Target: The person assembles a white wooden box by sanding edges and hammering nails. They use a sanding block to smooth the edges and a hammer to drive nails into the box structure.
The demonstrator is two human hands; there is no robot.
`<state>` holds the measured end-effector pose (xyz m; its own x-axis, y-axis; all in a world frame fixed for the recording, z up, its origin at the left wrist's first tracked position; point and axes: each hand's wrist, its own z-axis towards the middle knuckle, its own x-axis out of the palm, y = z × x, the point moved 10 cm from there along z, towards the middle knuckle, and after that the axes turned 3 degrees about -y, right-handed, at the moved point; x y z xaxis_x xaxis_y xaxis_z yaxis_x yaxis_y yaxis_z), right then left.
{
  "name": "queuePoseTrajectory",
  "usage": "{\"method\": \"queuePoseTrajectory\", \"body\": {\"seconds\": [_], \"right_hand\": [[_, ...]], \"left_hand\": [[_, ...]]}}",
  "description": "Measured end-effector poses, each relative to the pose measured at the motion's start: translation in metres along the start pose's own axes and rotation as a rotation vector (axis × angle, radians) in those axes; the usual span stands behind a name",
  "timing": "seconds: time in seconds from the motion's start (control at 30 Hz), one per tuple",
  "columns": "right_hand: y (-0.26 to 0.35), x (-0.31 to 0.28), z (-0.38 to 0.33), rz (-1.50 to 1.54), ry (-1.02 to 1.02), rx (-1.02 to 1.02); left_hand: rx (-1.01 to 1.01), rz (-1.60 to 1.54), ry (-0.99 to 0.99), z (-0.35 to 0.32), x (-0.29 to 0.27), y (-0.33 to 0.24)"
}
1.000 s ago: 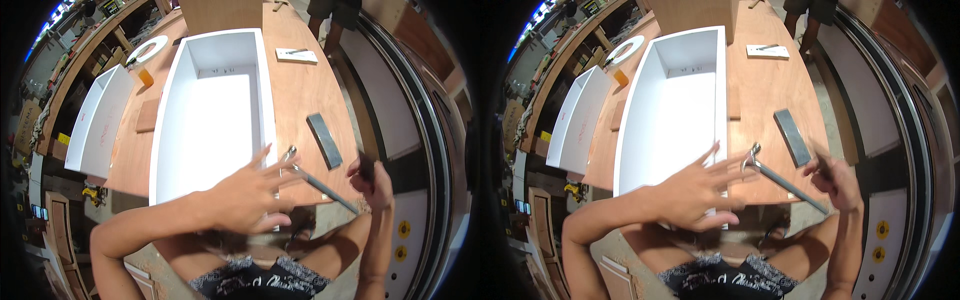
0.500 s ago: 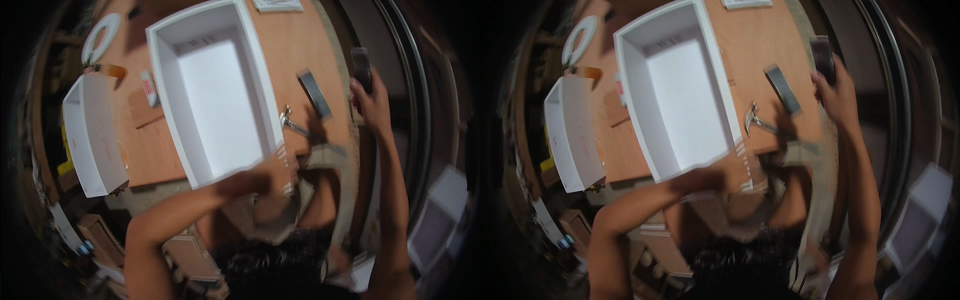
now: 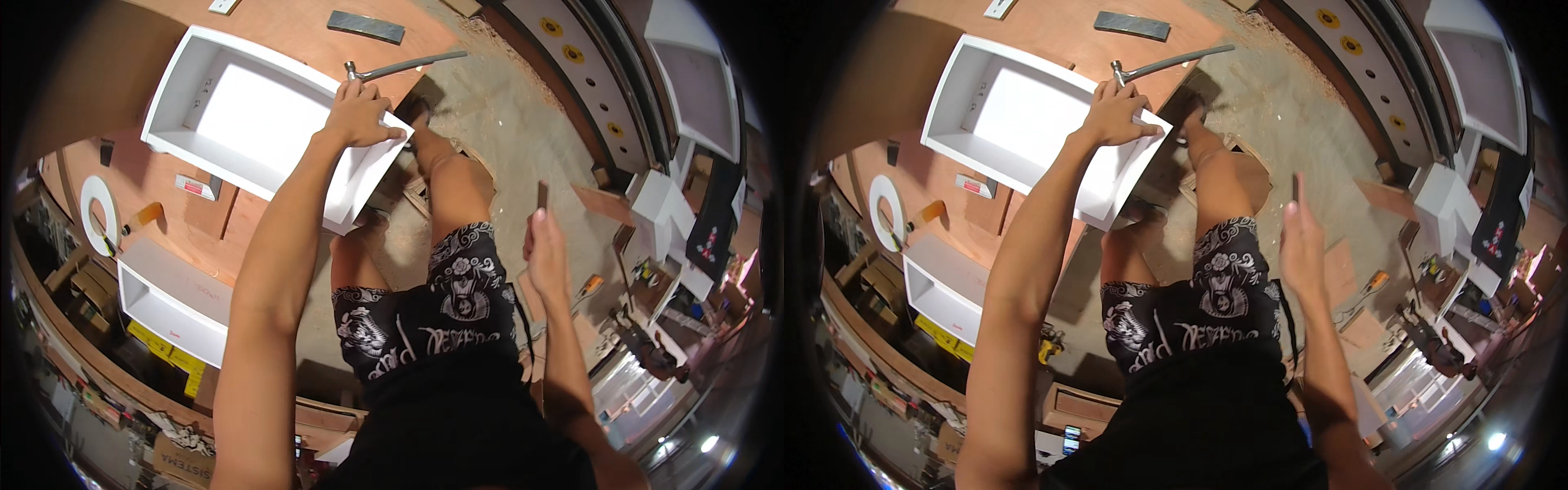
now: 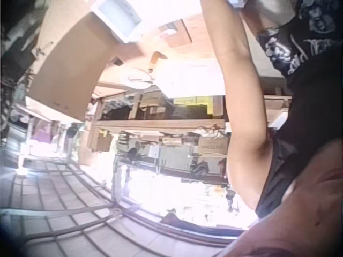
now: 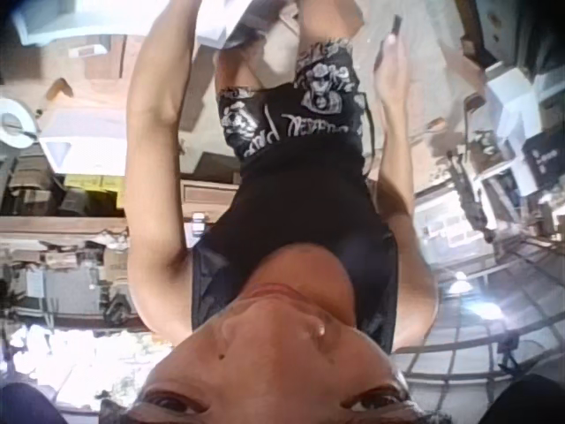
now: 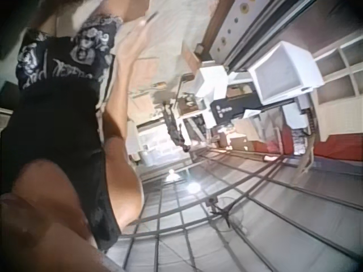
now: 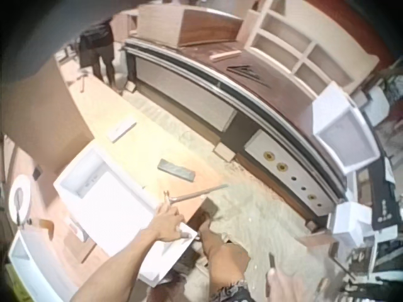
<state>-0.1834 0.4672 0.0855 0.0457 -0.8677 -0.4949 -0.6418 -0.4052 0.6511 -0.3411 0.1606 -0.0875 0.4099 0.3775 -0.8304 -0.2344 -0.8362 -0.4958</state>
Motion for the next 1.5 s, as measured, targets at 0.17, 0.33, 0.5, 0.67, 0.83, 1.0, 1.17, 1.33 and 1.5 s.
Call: {"method": "queuePoseTrajectory", "body": {"seconds": [0.17,0.33,0.5,0.67,0.83,1.0,1.17,1.33,1.5], "right_hand": [[-0.044,0.012,-0.041,0.189,0.080,0.004],[-0.004,0.060,-0.034,-0.003,0.007,-0.465],[-0.049,0.142,0.028,0.194,-0.083,-0.390],[-0.053,0.181,0.059,0.141,-0.097,-0.260],[-0.061,0.212,0.059,0.364,-0.290,-0.333],[-0.068,0.232,0.051,0.532,-0.378,-0.267],[-0.069,0.245,0.051,0.566,-0.391,-0.241],[-0.076,0.252,0.058,0.657,-0.400,-0.259],[-0.070,0.248,0.061,0.610,-0.444,-0.254]], "left_hand": [[-0.067,0.094,0.008,0.005,0.002,-0.007],[-0.076,0.070,-0.018,0.008,0.001,-0.011],[-0.099,0.141,0.075,0.012,0.000,-0.020],[0.097,0.192,0.196,0.032,0.003,-0.027],[0.470,-0.016,0.427,0.051,0.021,-0.049],[0.572,0.089,0.536,0.049,0.037,-0.047],[0.589,0.134,0.580,0.048,0.045,-0.051],[0.552,0.138,0.574,0.047,0.046,-0.055],[0.604,0.153,0.609,0.048,0.051,-0.049]]}}
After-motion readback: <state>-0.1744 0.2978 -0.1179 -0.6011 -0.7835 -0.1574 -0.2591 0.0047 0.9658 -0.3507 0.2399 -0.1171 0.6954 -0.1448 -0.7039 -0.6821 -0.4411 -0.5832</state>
